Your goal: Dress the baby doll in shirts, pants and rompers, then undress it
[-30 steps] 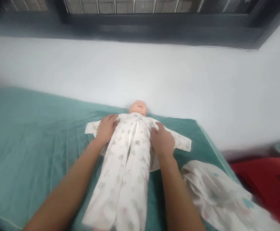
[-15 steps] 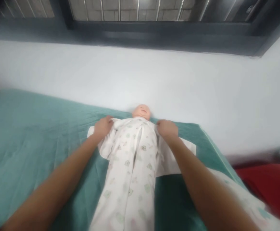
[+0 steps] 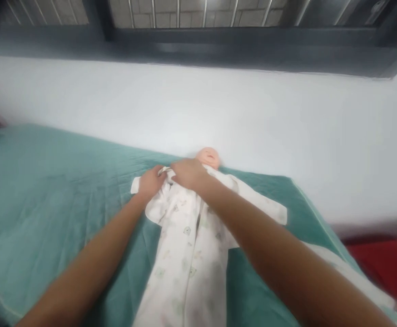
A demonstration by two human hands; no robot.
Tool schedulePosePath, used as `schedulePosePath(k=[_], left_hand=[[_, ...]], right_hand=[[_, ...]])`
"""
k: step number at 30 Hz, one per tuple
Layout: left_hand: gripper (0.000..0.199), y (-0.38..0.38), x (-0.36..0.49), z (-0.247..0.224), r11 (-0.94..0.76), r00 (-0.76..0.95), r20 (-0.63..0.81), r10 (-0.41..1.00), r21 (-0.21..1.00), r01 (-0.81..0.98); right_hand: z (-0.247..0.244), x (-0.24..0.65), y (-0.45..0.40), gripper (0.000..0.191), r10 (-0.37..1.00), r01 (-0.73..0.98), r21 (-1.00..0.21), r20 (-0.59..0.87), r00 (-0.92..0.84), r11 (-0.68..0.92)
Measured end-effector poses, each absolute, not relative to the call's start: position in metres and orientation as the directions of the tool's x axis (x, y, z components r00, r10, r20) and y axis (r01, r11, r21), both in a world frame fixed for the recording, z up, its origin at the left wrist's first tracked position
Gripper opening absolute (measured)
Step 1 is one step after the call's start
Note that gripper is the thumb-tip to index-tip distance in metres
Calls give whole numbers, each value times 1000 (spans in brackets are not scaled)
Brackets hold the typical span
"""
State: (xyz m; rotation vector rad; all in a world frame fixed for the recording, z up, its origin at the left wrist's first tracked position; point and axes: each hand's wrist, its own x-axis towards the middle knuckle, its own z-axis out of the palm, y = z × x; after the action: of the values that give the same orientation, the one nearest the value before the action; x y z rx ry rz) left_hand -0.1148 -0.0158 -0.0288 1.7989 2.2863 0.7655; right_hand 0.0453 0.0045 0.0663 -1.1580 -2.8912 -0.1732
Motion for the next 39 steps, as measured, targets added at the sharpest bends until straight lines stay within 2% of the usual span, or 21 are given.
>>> schedulePosePath(k=[3, 5, 10, 15, 20, 25, 31, 36, 39], left_hand=[[38, -15, -116, -30, 144, -264, 210, 941, 457, 878], [38, -15, -116, -31, 128, -247, 212, 946, 454, 882], [36, -17, -115, -29, 97, -211, 241, 947, 412, 906], [32, -26, -113, -26, 49, -149, 323, 934, 298, 953], [41, -39, -116, -26, 16, -119, 394, 911, 255, 967], [49, -50, -124, -33, 25, -136, 383, 914, 282, 959], [38, -55, -127, -41, 38, -149, 344, 927, 310, 950], [35, -57, -127, -41, 52, -166, 351, 921, 313, 948], [33, -58, -126, -39, 116, -216, 358, 908, 281, 953]], right_hand=[[56, 10, 11, 20, 671, 637, 237, -104, -734, 734], [49, -3, 18, 15, 672, 618, 290, -152, -724, 731], [41, -10, 32, 16, 650, 566, 349, -207, -731, 747], [47, -2, 30, 20, 631, 522, 394, -227, -742, 756], [60, 9, 18, 25, 649, 518, 442, -223, -728, 733], [77, 23, 8, 28, 692, 560, 458, -193, -696, 691], [97, 43, 1, 25, 776, 656, 456, -138, -616, 602], [95, 42, -3, 27, 809, 727, 381, -115, -576, 571], [84, 32, -2, 31, 799, 725, 352, -132, -587, 591]])
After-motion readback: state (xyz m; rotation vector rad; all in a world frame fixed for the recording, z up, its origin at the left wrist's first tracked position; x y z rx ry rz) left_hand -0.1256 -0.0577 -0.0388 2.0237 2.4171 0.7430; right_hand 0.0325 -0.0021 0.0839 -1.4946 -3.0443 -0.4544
